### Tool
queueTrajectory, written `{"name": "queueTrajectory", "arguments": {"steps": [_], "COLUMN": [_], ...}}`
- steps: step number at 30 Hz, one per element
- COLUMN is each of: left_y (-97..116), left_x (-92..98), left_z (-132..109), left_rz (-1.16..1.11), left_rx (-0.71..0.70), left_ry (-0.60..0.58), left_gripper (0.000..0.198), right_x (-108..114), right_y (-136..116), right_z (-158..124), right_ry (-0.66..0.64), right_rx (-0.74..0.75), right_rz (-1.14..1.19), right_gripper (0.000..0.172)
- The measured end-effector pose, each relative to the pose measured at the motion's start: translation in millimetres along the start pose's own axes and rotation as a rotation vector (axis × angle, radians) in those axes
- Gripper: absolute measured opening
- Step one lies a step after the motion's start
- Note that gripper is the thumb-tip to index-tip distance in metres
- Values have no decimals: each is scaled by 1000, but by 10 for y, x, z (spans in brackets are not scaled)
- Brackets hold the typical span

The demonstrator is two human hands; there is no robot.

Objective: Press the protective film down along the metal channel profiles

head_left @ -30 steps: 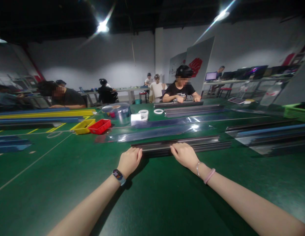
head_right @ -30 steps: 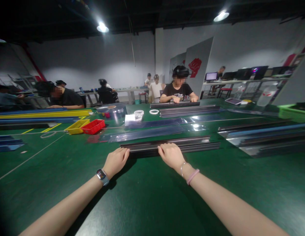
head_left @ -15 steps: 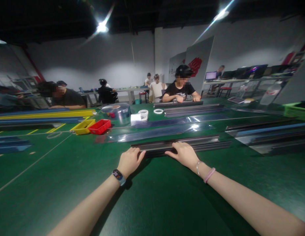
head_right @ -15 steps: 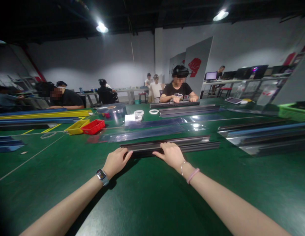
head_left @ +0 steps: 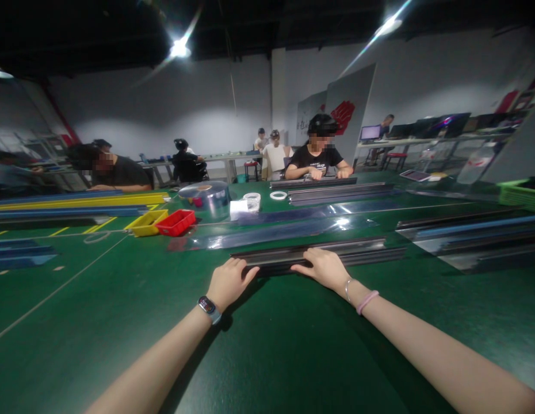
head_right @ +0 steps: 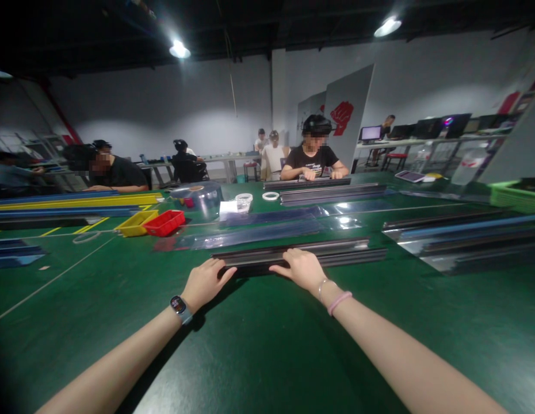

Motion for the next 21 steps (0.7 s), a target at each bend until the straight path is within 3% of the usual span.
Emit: {"name": "queueTrajectory", "arguments": {"steps": [6, 11, 14, 21], "left_y": [44, 63, 59, 91], "left_x": [-37, -82, -85, -21], "left_z": [-23, -36, -35, -23], "left_rz": [-172, -351, -402, -394], "left_rx": [-106, -124, -95, -90], "left_ry": [-59, -31, -35, -103], "left_gripper": [28, 30, 32, 27], "right_x": [-12, 76, 164, 237], "right_y": [300, 443, 260, -544], "right_z": [-51, -102, -54, 260], "right_ry": [-48, -71, -87, -100], "right_rx": [48, 32, 64, 252], "right_rz": [35, 67, 94, 243], "right_gripper": [44, 42, 42, 41]}}
Point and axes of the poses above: each hand's wrist, its own z-axis towards the middle knuckle, its own x-axis out of the back of the hand, y = z × x, the point moved 3 cm from there along z, towards the middle knuckle, and after that the axes turned 1 degree about -z, right-handed, at the moved point
